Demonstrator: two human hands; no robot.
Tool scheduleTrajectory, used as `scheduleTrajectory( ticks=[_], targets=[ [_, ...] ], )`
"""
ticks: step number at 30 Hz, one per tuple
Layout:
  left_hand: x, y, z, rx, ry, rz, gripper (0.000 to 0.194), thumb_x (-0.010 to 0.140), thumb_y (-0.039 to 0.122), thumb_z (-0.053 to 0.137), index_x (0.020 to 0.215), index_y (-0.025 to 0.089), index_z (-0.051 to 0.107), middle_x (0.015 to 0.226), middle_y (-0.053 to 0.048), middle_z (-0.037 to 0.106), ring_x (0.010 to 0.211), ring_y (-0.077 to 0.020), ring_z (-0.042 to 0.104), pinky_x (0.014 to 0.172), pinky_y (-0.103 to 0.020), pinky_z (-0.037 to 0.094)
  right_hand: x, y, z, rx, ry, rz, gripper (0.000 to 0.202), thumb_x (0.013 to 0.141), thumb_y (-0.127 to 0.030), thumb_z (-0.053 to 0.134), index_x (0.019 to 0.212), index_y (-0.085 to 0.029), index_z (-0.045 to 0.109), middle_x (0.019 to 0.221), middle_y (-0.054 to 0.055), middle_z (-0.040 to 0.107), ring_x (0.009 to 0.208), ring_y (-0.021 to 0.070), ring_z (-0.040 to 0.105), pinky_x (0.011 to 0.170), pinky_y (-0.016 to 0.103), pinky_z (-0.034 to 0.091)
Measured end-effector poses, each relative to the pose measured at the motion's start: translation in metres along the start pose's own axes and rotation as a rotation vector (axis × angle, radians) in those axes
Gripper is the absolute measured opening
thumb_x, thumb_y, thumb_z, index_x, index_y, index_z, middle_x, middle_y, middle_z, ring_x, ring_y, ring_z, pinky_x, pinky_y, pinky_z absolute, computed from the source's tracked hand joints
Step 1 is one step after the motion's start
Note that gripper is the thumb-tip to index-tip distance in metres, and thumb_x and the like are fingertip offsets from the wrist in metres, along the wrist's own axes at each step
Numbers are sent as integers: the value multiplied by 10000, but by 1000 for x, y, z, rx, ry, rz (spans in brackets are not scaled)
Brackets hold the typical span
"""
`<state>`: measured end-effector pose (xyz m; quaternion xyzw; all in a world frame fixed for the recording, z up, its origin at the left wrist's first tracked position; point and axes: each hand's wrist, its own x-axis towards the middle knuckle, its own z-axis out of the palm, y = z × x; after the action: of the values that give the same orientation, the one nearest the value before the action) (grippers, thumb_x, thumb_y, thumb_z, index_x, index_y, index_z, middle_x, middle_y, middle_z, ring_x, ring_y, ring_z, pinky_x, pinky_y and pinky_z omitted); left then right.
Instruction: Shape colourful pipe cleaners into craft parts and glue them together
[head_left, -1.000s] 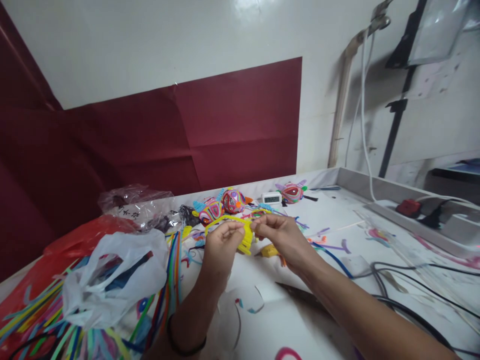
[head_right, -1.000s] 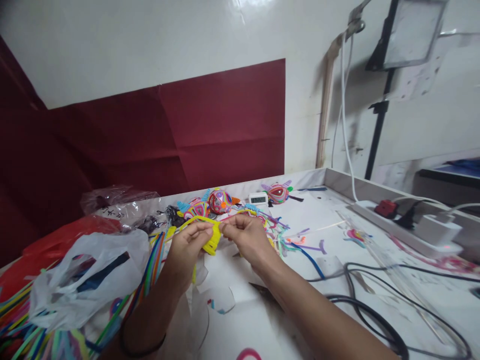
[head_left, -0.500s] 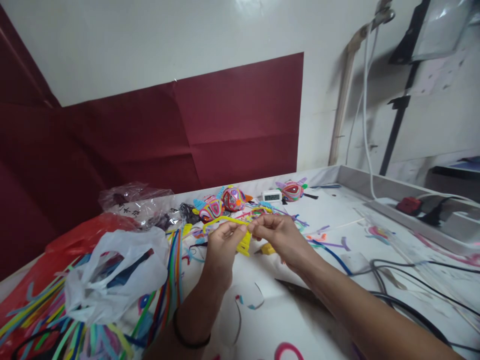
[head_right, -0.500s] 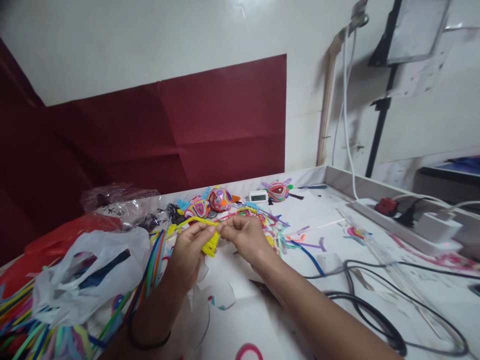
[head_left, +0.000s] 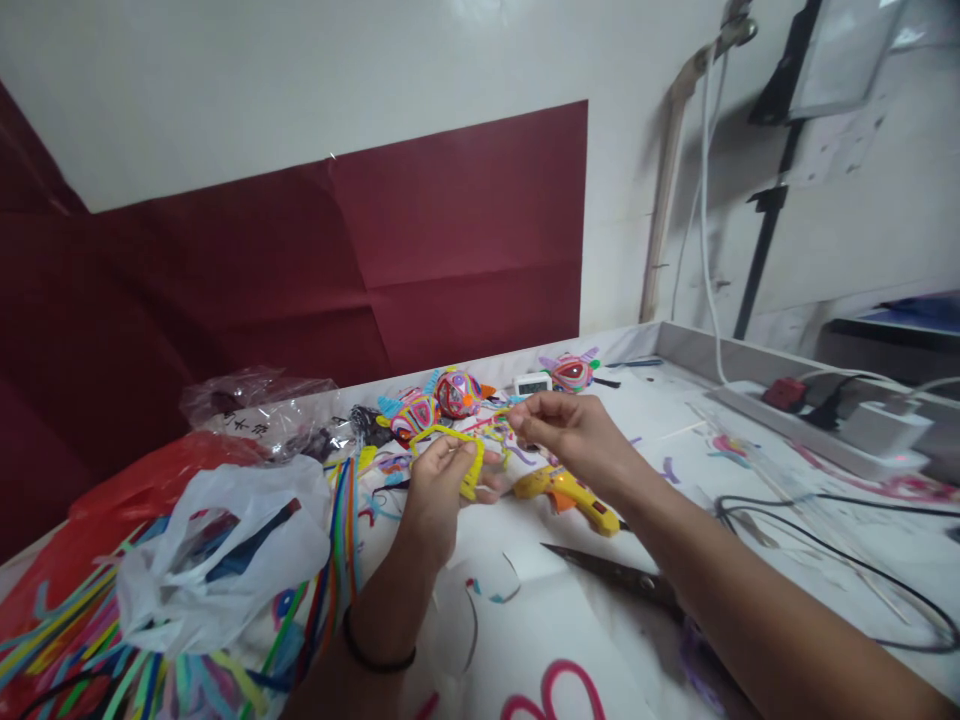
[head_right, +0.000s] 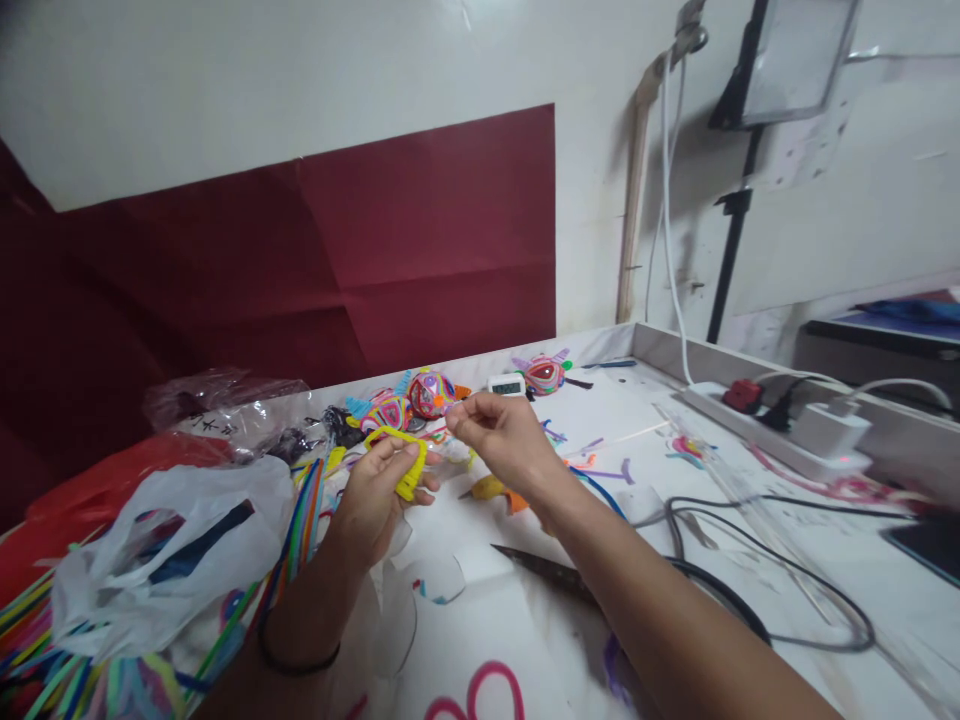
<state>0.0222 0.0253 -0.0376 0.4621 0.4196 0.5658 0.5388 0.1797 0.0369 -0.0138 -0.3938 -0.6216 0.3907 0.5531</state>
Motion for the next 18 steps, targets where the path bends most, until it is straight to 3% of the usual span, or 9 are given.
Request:
scheduleTrajectory(
  ticks=[3, 8, 13, 15, 18],
  targets=[
    [4, -2, -2, -16, -12, 13, 200, 689, 248, 673, 777, 140, 531, 731, -48, 681, 498, -112, 606, 401, -179, 428, 0, -16, -16, -205, -43, -107, 284, 733, -427, 611, 706, -145, 616, 605, 2, 570, 554, 115, 487, 511, 234, 358],
    [7, -5, -4, -88, -10, -77, 104, 745, 185, 611, 798, 135, 536, 774, -77, 691, 565, -126, 636, 423, -170, 420, -24, -24, -53, -859, -332, -177, 226, 819, -293, 490, 682, -168, 620, 593, 20, 596, 510, 126, 491, 500, 245, 331],
    [11, -8, -4, -157, 31, -194, 116, 851, 217, 476, 870, 124, 543, 806, -119, 694, 632, -185, 675, 487, -249, 503, -73, 12, -96, -1159, -530, 7, 278, 866, -211, 393, 717, -193, 627, 712, 62, 652, 625, 177, 597, 592, 289, 410],
    [13, -10, -4, -203, 38, -257, 147, 862, 214, 440, 876, 120, 552, 832, -131, 695, 699, -208, 690, 547, -290, 539, -93, 29, -110, -1217, -531, 80, 261, 844, -195, 413, 700, -211, 631, 769, 74, 669, 695, 212, 636, 631, 326, 451],
    [14, -14, -5, -262, -4, -259, 103, 794, 138, 488, 865, 127, 562, 891, -129, 696, 832, -231, 692, 692, -346, 561, -117, 49, -127, -1181, -479, 101, 185, 829, -303, 505, 843, -276, 688, 929, 104, 697, 810, 262, 675, 685, 359, 520]
  ],
)
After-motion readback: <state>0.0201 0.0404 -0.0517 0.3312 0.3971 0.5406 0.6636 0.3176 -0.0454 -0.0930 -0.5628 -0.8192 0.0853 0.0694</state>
